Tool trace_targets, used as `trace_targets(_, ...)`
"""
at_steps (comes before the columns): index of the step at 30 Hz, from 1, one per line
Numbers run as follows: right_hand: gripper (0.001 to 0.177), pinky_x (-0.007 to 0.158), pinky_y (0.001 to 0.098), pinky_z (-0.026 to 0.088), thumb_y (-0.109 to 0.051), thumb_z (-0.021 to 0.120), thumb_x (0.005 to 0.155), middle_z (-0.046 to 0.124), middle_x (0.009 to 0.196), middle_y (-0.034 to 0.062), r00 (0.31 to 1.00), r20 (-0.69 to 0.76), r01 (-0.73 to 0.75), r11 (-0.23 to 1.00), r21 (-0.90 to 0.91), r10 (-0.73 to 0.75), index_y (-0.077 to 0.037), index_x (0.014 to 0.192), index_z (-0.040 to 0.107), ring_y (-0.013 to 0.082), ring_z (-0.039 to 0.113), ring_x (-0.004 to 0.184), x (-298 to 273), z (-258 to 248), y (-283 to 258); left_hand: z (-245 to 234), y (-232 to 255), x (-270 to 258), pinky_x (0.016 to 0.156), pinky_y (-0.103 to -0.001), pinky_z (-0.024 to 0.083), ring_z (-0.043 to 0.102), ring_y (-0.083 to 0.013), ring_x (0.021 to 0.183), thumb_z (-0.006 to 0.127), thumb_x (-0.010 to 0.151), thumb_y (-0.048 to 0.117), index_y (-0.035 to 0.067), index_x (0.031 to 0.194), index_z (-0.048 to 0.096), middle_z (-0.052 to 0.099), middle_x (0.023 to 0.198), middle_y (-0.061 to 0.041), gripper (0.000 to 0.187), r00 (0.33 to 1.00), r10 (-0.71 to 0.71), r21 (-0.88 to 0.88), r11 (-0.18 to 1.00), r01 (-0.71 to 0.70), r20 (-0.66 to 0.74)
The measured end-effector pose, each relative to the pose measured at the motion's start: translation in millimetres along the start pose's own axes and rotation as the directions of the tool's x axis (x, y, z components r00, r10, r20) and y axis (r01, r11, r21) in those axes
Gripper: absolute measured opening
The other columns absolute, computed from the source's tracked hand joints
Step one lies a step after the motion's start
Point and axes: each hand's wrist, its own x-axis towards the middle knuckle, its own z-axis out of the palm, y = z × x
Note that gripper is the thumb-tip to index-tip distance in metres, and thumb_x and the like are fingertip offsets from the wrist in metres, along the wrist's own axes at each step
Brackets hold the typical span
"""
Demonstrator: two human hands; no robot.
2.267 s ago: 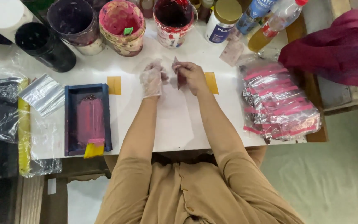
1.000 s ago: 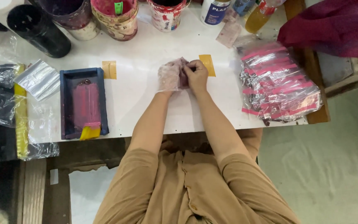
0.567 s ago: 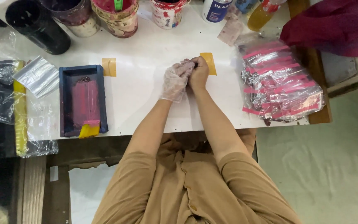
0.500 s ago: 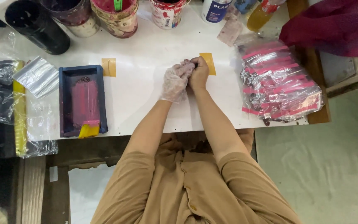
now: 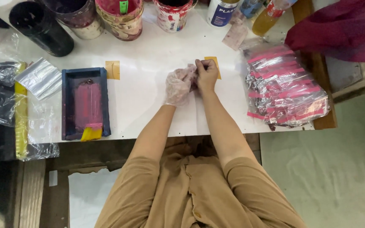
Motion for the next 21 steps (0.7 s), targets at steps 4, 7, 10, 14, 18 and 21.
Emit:
trace_targets(4,0.020,0.058,0.0255,0.044,-0.014,0.087,0.084,0.061,0.064,0.0048,1.000,0.013,0.013,1.000,-0.028,-0.013,-0.008,0.080,0.067,0.0132,0.056,0.063,-6,5,-3,1,6,-8,0.062,-0.037,0.059,0.074,-0.0306,0.077,0.082,0.084,0.047,0.022,0.093,0.077,0.071,0.077,-0.004,0.028,0.998,-0.061,-0.037,0.998,0.060,-0.017)
trace_targets(7,0.022,0.059,0.0271,0.047,-0.016,0.089,0.082,0.062,0.065,0.0067,0.998,0.038,0.050,0.997,-0.064,-0.047,-0.008,0.079,0.068,0.0140,0.057,0.063,-9,7,-6,-32,32,10,0.063,-0.037,0.058,0.073,-0.0284,0.074,0.079,0.090,0.042,0.013,0.087,0.075,0.072,0.074,-0.010,0.030,0.976,-0.174,-0.249,0.947,0.203,0.134)
trace_targets(10,0.022,0.057,0.0261,0.046,-0.016,0.088,0.082,0.061,0.064,0.0056,0.999,0.039,0.034,0.998,-0.044,-0.032,-0.009,0.079,0.068,0.0134,0.056,0.062,-16,9,-20,-40,34,17,0.063,-0.031,0.057,0.073,-0.0218,0.071,0.074,0.096,0.042,0.013,0.078,0.076,0.074,0.071,-0.008,0.034,0.875,-0.349,-0.310,0.836,0.452,0.336)
trace_targets(14,0.021,0.056,0.0243,0.044,-0.016,0.086,0.083,0.059,0.064,0.0038,1.000,0.025,0.007,1.000,-0.008,-0.007,-0.008,0.080,0.067,0.0122,0.053,0.062,-20,7,-40,-50,41,18,0.067,-0.030,0.058,0.071,-0.0171,0.074,0.069,0.101,0.042,0.009,0.081,0.077,0.075,0.075,-0.008,0.039,0.782,-0.429,-0.323,0.739,0.591,0.452)
trace_targets(18,0.022,0.056,0.0241,0.044,-0.016,0.087,0.082,0.058,0.064,0.0038,1.000,0.022,0.006,1.000,0.015,-0.007,-0.008,0.079,0.067,0.0121,0.054,0.062,-21,7,-43,-45,42,22,0.068,-0.030,0.057,0.071,-0.0174,0.074,0.069,0.100,0.038,0.007,0.082,0.076,0.075,0.076,-0.008,0.036,0.771,-0.443,-0.386,0.682,0.621,0.457)
trace_targets(21,0.025,0.057,0.0262,0.045,-0.020,0.089,0.082,0.060,0.065,0.0048,0.999,0.030,0.017,1.000,0.002,-0.017,-0.008,0.081,0.067,0.0132,0.054,0.063,-16,3,-39,-35,40,27,0.069,-0.029,0.057,0.070,-0.0178,0.074,0.070,0.099,0.031,0.004,0.083,0.075,0.074,0.077,-0.009,0.031,0.753,-0.469,-0.481,0.581,0.657,0.462)
